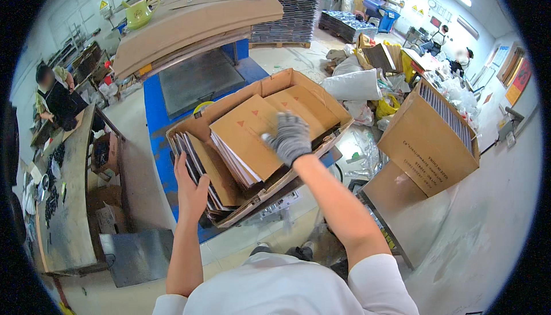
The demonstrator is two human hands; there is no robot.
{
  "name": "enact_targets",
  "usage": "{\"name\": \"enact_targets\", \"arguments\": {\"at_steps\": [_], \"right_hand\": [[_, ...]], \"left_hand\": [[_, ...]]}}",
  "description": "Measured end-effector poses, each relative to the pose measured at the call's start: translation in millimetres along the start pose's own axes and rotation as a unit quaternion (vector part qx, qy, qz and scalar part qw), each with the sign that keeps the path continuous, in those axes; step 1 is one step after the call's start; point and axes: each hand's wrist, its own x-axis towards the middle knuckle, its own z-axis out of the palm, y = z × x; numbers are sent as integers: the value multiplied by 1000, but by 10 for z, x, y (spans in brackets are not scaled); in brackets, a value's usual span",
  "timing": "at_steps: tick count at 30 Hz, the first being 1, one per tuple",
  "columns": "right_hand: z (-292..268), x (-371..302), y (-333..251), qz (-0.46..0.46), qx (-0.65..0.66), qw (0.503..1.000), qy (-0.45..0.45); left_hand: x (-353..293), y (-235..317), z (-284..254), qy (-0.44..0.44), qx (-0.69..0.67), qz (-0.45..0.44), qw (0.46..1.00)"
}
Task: The person assembles a cardboard box and packs multiple flat packaged items into it. They arrange the items vertically, add cardboard dividers, and continue filling the box with more packages.
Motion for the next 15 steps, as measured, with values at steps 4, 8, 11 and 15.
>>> {"name": "enact_targets", "arguments": {"at_steps": [4,8,11,15], "right_hand": [[-71,277,299,93,100,959,-249],[2,480,421,70,122,939,-313],[-14,529,517,49,165,923,-343],[-133,579,561,24,277,895,-350]], "left_hand": [[-36,-24,-105,17,52,-14,998],[-87,56,-113,36,135,10,990],[-73,189,-105,18,208,31,978],[-18,204,-70,-30,118,0,993]]}}
